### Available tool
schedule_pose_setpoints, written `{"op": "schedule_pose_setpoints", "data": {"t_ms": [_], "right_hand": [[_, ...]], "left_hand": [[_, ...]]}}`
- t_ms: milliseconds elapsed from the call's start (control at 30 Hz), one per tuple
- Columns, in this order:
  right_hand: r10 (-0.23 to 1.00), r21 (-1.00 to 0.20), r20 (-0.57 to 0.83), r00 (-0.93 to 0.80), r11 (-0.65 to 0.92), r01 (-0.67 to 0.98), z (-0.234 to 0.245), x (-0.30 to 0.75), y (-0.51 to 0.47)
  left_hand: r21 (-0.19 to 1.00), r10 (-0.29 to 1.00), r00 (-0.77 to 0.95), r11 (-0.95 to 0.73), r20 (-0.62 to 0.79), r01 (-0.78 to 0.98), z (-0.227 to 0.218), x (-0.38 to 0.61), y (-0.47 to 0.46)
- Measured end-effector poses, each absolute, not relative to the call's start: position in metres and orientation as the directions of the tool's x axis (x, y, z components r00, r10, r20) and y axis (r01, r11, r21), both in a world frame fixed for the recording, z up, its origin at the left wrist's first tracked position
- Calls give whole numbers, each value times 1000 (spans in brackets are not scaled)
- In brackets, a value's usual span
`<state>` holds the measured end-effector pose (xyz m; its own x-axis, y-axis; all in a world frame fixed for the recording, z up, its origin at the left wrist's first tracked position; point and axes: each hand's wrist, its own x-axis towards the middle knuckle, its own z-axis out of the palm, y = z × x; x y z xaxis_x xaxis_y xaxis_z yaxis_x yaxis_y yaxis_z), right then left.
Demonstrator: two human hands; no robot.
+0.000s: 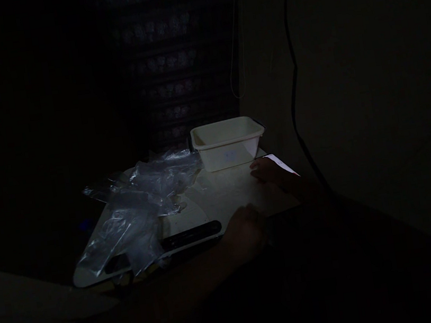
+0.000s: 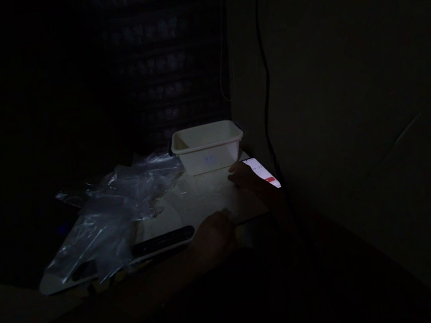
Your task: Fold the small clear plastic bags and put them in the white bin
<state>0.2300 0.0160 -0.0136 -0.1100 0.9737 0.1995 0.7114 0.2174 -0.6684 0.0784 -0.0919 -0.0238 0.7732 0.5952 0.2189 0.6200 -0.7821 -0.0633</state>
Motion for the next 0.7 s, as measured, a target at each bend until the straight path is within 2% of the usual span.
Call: {"op": "schedule_pose_setpoints", "data": {"t_ms": [100,200,400,567,700], "right_hand": [[997,-747,71,-3,55,663,-4,220,19],[1000,-772,30,8,18,636,2,207,21],[997,-694,36,-63,71,716,2,185,14],[994,-676,37,-107,104,729,-2,175,12],[967,-517,88,-239,249,819,-11,172,19]], "left_hand": [[-83,571,788,-795,229,600,-25,78,-93],[-92,558,793,-801,245,592,-26,78,-94],[-87,513,817,-831,264,549,-29,75,-94],[-62,480,844,-860,241,507,-28,72,-95],[-23,514,823,-845,241,534,-17,69,-90]]}}
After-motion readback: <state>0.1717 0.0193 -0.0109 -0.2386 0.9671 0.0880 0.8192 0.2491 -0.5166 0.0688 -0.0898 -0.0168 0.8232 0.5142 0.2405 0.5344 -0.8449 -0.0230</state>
